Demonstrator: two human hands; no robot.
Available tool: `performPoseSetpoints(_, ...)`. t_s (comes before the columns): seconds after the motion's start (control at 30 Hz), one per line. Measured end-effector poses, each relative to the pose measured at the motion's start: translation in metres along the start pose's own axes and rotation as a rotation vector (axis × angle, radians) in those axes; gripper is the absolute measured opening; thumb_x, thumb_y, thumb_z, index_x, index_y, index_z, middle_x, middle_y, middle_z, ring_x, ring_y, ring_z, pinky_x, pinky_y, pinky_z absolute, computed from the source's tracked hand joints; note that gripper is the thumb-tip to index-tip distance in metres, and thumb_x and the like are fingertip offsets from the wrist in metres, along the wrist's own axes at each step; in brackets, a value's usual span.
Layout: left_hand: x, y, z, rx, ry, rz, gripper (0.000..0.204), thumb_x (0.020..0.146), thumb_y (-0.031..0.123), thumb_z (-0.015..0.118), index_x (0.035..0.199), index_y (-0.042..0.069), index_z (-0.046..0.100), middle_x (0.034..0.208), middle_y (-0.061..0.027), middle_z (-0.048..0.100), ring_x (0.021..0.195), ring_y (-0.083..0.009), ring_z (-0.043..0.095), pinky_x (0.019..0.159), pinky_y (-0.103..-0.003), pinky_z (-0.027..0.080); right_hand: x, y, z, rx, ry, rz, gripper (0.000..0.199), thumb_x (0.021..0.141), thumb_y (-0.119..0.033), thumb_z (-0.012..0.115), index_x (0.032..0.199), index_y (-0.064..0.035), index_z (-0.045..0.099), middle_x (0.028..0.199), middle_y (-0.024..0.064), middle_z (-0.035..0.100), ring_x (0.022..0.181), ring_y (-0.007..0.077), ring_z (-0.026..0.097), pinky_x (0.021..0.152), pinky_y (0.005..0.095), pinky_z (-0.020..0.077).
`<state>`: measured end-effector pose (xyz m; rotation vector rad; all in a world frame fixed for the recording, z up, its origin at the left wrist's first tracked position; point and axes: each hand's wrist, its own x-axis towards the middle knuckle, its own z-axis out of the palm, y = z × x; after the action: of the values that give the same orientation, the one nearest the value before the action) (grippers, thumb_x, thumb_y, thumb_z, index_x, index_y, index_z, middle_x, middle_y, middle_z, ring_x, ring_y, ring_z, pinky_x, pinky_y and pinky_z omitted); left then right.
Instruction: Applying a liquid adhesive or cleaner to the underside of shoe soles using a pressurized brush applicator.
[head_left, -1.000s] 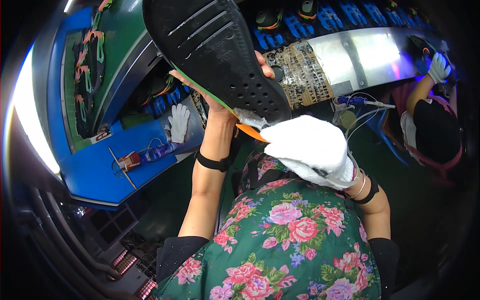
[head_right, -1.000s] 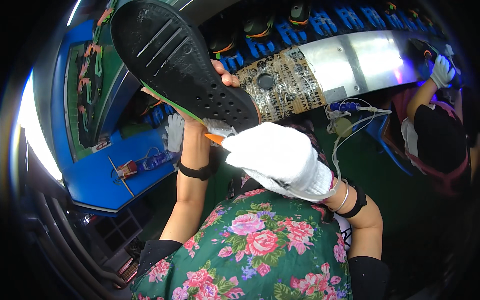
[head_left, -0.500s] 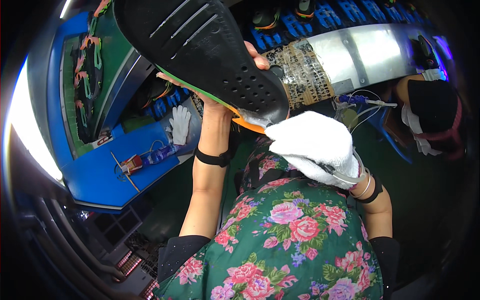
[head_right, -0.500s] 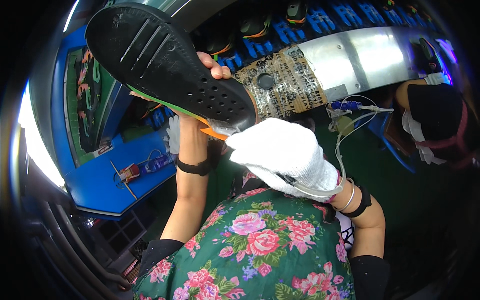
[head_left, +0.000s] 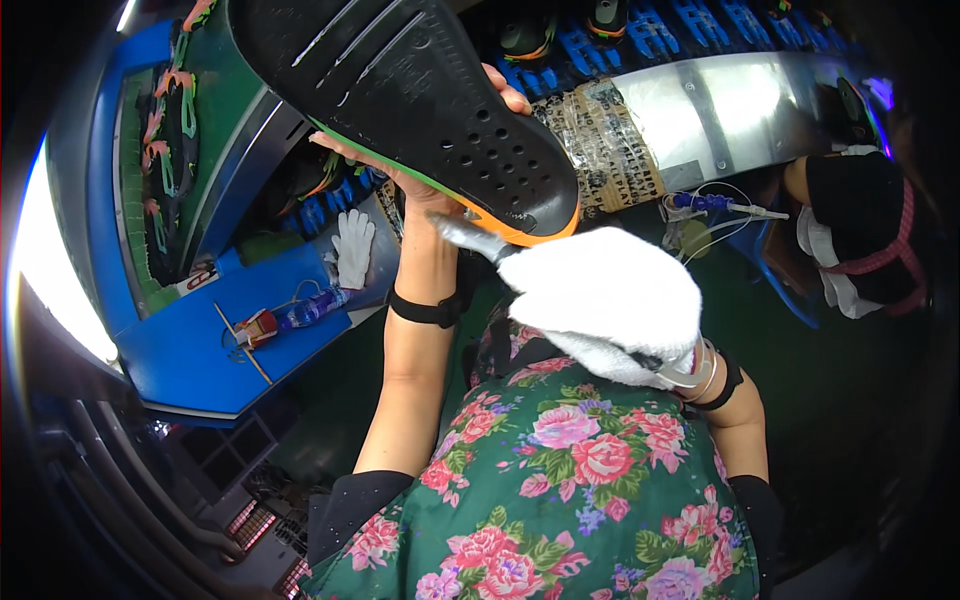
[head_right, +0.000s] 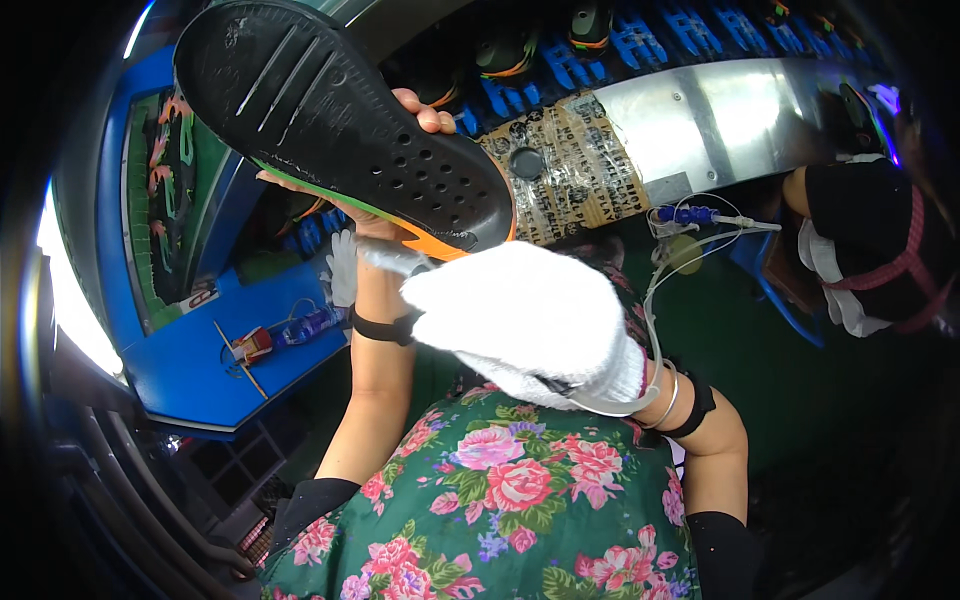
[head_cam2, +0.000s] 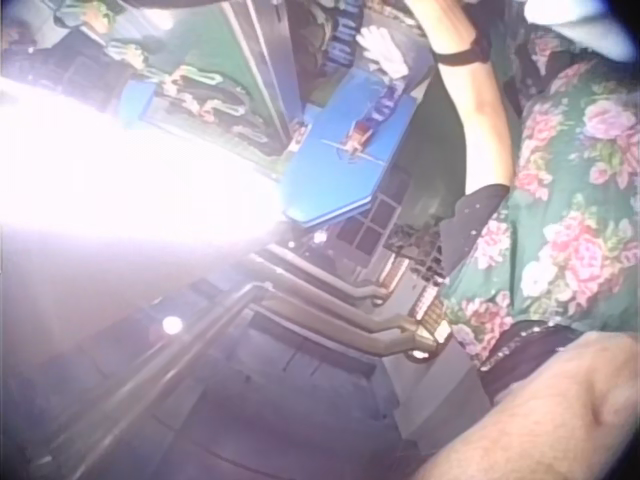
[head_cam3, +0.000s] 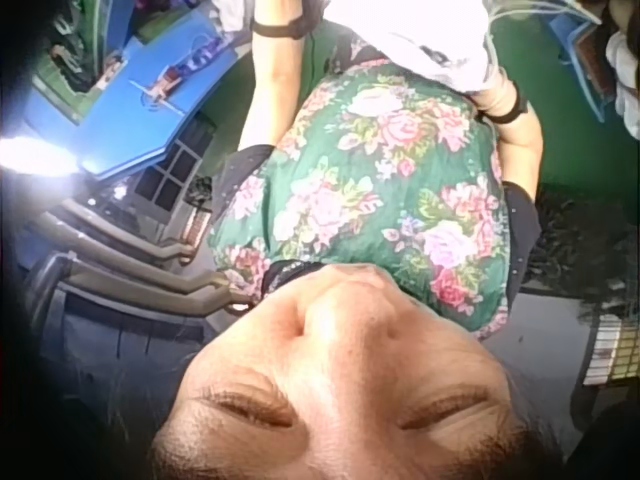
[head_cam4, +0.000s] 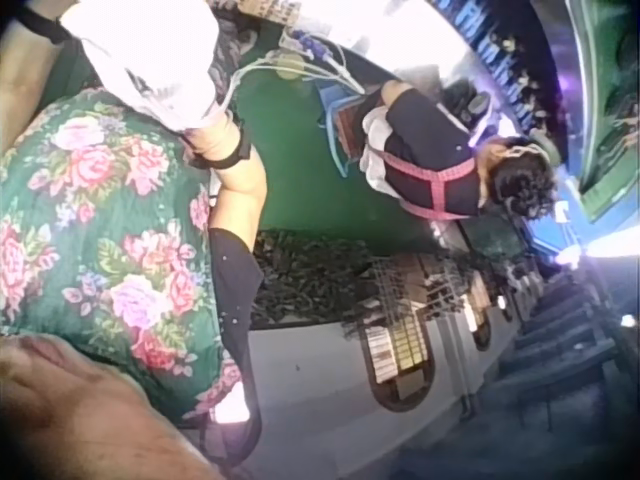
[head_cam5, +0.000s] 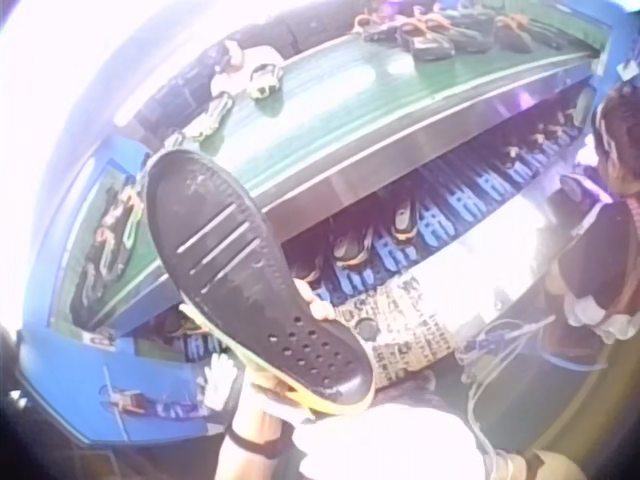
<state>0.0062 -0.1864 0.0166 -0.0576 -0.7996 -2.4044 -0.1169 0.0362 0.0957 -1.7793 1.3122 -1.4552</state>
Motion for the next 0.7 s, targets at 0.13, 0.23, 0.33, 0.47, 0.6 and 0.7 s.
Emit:
performPoseSetpoints(0.13, 0.004, 0.000, 0.002, -0.074, -0.039, 0.022, 0.140, 0.055, 0.110, 0.035, 0.136, -0.003, 0.055, 0.118, -0.0259, 0.065, 0.107, -0.0389, 0.069, 0.090, -0.051, 0.061, -0.010, 0.009, 0.006, -0.007, 0.009, 0.019, 0.043, 0.085, -0.004, 0.077, 0.127, -0.0113, 0.073, 0.125, 0.0088, 0.074, 0.113, 0.0280, 0.071, 0.097, 0.0377, 0.0555)
performPoseSetpoints(0.23, 0.002, -0.001, 0.001, -0.035, -0.049, -0.039, 0.132, 0.053, 0.106, 0.049, 0.129, -0.001, 0.059, 0.120, -0.0200, 0.064, 0.107, -0.0326, 0.064, 0.096, -0.045, 0.054, -0.005, 0.006, 0.012, 0.086, 0.130, 0.051, 0.024, 0.077, 0.001, 0.082, 0.098, -0.0100, 0.080, 0.104, 0.0093, 0.079, 0.095, 0.0264, 0.075, 0.081, 0.0367, 0.0590)
performPoseSetpoints(0.33, 0.005, -0.005, 0.007, -0.067, -0.069, -0.054, 0.133, 0.053, 0.108, 0.047, 0.130, 0.000, 0.059, 0.120, -0.0205, 0.064, 0.108, -0.0327, 0.064, 0.096, -0.045, 0.054, -0.001, 0.001, -0.007, 0.137, 0.238, 0.145, 0.022, 0.075, 0.005, 0.082, 0.093, -0.0068, 0.078, 0.101, 0.0155, 0.077, 0.092, 0.0297, 0.075, 0.081, 0.0369, 0.0591)
performPoseSetpoints(0.47, 0.007, -0.003, 0.006, 0.014, -0.081, -0.022, 0.137, 0.053, 0.109, 0.043, 0.128, -0.005, 0.058, 0.116, -0.0204, 0.064, 0.107, -0.0323, 0.065, 0.097, -0.044, 0.054, -0.018, 0.015, -0.006, -0.070, 0.281, 0.140, 0.020, 0.074, 0.005, 0.081, 0.092, -0.0038, 0.078, 0.102, 0.0157, 0.078, 0.090, 0.0299, 0.075, 0.079, 0.0368, 0.0599)
performPoseSetpoints(0.6, 0.009, -0.009, 0.006, -0.084, -0.108, 0.005, 0.143, 0.055, 0.111, 0.028, 0.133, -0.006, 0.053, 0.112, -0.0265, 0.066, 0.098, -0.0393, 0.071, 0.086, -0.051, 0.061, -0.018, 0.017, -0.002, 0.049, 0.162, 0.128, 0.025, 0.077, 0.001, 0.078, 0.101, -0.0049, 0.079, 0.102, 0.0131, 0.078, 0.088, 0.0272, 0.075, 0.078, 0.0347, 0.0594)
performPoseSetpoints(0.7, 0.006, -0.007, 0.004, 0.008, -0.131, -0.078, 0.134, 0.057, 0.108, 0.044, 0.123, -0.008, 0.059, 0.114, -0.0206, 0.065, 0.105, -0.0330, 0.066, 0.096, -0.043, 0.054, -0.020, 0.017, -0.006, 0.388, 0.181, 0.273, 0.024, 0.077, 0.003, 0.077, 0.100, -0.0046, 0.079, 0.101, 0.0131, 0.078, 0.087, 0.0274, 0.075, 0.078, 0.0342, 0.0592)
